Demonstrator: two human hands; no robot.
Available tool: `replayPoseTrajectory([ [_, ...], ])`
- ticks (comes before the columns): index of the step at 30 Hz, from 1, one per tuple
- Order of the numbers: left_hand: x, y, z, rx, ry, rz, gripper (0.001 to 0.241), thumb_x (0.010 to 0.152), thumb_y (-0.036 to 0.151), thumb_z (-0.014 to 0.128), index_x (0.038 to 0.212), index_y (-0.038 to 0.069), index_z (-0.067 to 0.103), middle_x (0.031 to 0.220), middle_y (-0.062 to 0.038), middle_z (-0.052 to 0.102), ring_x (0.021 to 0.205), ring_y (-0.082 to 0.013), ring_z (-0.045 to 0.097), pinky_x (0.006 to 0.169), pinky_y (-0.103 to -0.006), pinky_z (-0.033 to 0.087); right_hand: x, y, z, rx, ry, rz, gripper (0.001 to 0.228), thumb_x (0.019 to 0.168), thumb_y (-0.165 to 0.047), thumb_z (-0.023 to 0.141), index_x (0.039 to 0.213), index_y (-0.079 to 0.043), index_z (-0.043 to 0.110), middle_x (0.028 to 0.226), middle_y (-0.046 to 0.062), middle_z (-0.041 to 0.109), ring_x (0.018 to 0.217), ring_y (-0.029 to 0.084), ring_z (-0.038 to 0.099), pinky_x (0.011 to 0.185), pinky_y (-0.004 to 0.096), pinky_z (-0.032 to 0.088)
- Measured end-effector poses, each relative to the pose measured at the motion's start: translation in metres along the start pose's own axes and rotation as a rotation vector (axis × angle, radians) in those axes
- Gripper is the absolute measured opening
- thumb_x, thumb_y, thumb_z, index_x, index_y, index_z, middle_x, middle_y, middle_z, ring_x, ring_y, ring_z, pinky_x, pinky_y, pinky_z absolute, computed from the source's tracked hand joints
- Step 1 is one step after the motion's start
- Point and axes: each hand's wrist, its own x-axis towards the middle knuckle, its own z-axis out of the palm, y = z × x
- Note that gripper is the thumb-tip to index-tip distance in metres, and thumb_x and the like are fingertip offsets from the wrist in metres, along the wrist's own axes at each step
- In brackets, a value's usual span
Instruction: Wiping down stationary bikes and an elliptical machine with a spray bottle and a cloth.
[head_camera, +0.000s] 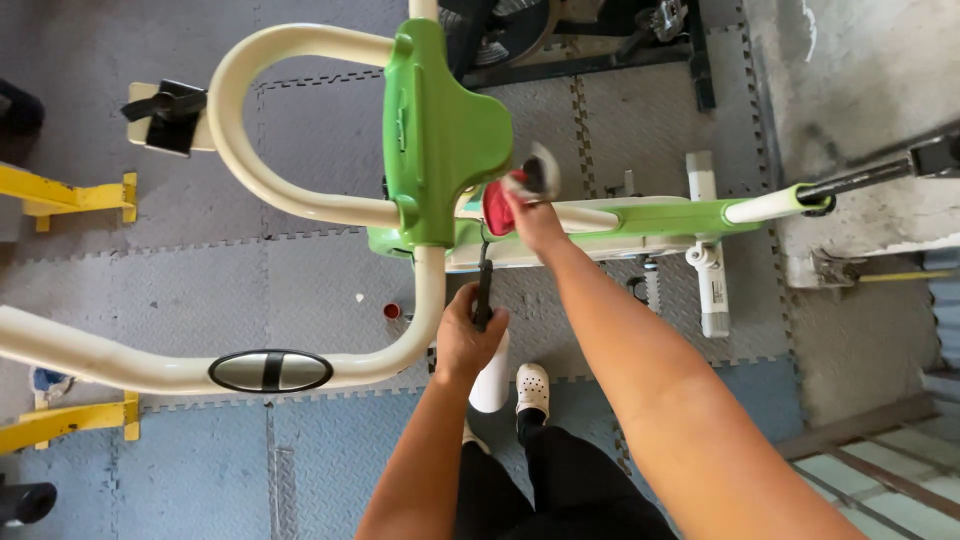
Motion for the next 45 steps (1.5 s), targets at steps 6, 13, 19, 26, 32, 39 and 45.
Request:
replayPoseTrajectory([
  [6,0.005,-0.044,-0.032,0.228,0.111,0.050,0.041,0.078,0.027,0.081,0.111,0.007,0.069,0.088,-0.013,0.073,0.076,-0.0241,0.069,0.073,-0.0368,0.057,-0.012,0.012,0.045,0.499,0.484,0.046,0.055,0.096,-0.049,0.064,0.132,-0.008,0.066,0.127,0.003,0.070,0.115,0.017,0.063,0.100,0.036,0.049],
  [13,0.019,-0.038,-0.083,0.084,0.140,0.240,0.041,0.079,0.025,0.075,0.116,0.008,0.067,0.096,-0.012,0.076,0.085,-0.0245,0.074,0.076,-0.0368,0.057,-0.086,-0.006,0.092,0.359,0.306,0.130,0.042,0.090,-0.034,0.069,0.122,-0.005,0.069,0.110,0.008,0.073,0.091,0.020,0.066,0.070,0.039,0.052],
  [19,0.034,-0.064,-0.125,0.168,-0.048,0.185,0.050,0.076,0.031,0.079,0.119,0.008,0.067,0.089,-0.014,0.075,0.080,-0.0275,0.074,0.076,-0.0383,0.058,-0.121,-0.110,0.123,0.735,0.399,0.257,0.045,0.101,-0.045,0.066,0.130,-0.010,0.064,0.111,0.011,0.065,0.095,0.020,0.064,0.079,0.032,0.056],
  [26,0.064,-0.099,-0.206,0.129,-0.283,0.280,0.050,0.075,0.030,0.080,0.117,0.006,0.066,0.097,-0.016,0.076,0.087,-0.0308,0.074,0.079,-0.0409,0.057,-0.051,-0.064,0.167,0.702,0.540,-0.207,0.034,0.099,-0.027,0.067,0.128,-0.011,0.060,0.123,0.009,0.067,0.106,0.016,0.070,0.086,0.029,0.064],
  [32,0.087,-0.051,-0.270,0.092,-0.426,0.252,0.047,0.076,0.025,0.075,0.120,0.007,0.066,0.099,-0.017,0.076,0.086,-0.0315,0.074,0.080,-0.0409,0.058,-0.042,-0.071,0.167,0.673,0.730,-0.429,0.026,0.100,-0.016,0.068,0.121,-0.003,0.061,0.117,0.009,0.068,0.102,0.017,0.071,0.082,0.032,0.063],
  [39,0.106,-0.010,-0.264,0.119,-0.453,0.347,0.046,0.076,0.027,0.073,0.119,0.010,0.069,0.097,-0.015,0.078,0.084,-0.0319,0.076,0.078,-0.0409,0.058,-0.013,-0.008,0.137,0.610,0.581,-0.407,0.020,0.108,-0.014,0.072,0.113,0.003,0.061,0.100,0.011,0.064,0.081,0.018,0.063,0.070,0.031,0.053],
  [45,0.102,-0.009,-0.252,0.106,-0.429,0.369,0.050,0.077,0.028,0.074,0.122,0.008,0.067,0.096,-0.017,0.076,0.085,-0.0334,0.075,0.079,-0.0415,0.058,-0.106,-0.016,0.162,0.384,0.401,-0.583,0.050,0.088,-0.015,0.081,0.131,0.001,0.060,0.108,0.004,0.069,0.090,0.014,0.066,0.076,0.030,0.056],
])
